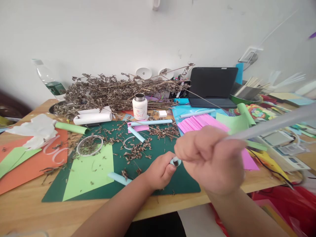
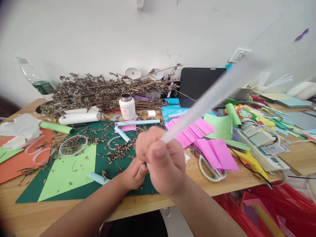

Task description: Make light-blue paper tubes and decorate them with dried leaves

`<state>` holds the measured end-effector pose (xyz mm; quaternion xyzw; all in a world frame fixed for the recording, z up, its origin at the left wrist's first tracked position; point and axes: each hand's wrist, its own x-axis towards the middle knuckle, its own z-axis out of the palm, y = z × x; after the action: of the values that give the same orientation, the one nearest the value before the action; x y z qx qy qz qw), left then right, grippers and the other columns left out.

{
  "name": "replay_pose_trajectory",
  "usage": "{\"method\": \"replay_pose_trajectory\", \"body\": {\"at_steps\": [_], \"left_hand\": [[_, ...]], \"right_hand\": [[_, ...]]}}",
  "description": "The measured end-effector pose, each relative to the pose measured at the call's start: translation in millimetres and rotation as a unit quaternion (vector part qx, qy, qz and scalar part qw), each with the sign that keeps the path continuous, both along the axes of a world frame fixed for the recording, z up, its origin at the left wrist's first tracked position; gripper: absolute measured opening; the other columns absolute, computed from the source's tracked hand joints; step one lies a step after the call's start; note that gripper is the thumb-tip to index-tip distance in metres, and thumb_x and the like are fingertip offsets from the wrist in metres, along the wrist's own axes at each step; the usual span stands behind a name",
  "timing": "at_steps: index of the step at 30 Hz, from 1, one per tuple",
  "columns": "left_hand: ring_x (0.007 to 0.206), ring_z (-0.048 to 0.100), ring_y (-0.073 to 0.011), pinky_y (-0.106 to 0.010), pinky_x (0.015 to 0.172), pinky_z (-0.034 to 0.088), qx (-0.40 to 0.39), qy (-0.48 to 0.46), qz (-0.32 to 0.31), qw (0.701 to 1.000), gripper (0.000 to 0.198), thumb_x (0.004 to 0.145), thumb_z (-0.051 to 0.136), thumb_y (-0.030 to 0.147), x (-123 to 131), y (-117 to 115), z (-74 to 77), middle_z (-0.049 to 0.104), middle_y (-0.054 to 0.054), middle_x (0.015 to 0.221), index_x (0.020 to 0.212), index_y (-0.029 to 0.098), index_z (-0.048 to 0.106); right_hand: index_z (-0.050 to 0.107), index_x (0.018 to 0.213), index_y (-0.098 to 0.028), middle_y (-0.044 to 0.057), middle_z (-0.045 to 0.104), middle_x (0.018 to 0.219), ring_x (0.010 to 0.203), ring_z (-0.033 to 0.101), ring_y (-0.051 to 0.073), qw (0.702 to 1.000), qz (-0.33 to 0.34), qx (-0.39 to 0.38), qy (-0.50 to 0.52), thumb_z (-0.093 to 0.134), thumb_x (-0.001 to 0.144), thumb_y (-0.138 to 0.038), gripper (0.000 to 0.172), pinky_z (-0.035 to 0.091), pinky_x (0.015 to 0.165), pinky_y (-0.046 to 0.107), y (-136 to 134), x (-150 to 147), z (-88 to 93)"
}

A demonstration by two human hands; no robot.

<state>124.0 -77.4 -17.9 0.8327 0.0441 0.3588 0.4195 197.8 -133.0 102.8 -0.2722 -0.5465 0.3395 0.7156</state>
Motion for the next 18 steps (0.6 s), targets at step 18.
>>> {"method": "replay_pose_trajectory", "body": {"at_steps": [18], "left_hand": [[0.054,0.035,-0.0104,-0.023,0.051,0.032,-0.039,0.024,-0.024,0.999,0.044,0.08,0.009,0.05,-0.5,1.5,0.6,0.038,0.0,0.06,0.07,0.016,0.035]], "right_hand": [[0.032,0.05,-0.017,-0.004,0.023,0.046,0.041,0.025,0.006,0.999,0.018,-0.017,-0.046,0.041,0.078,-0.039,0.036,0.019,0.037,0.023,2.0,6.9,3.2]]}}
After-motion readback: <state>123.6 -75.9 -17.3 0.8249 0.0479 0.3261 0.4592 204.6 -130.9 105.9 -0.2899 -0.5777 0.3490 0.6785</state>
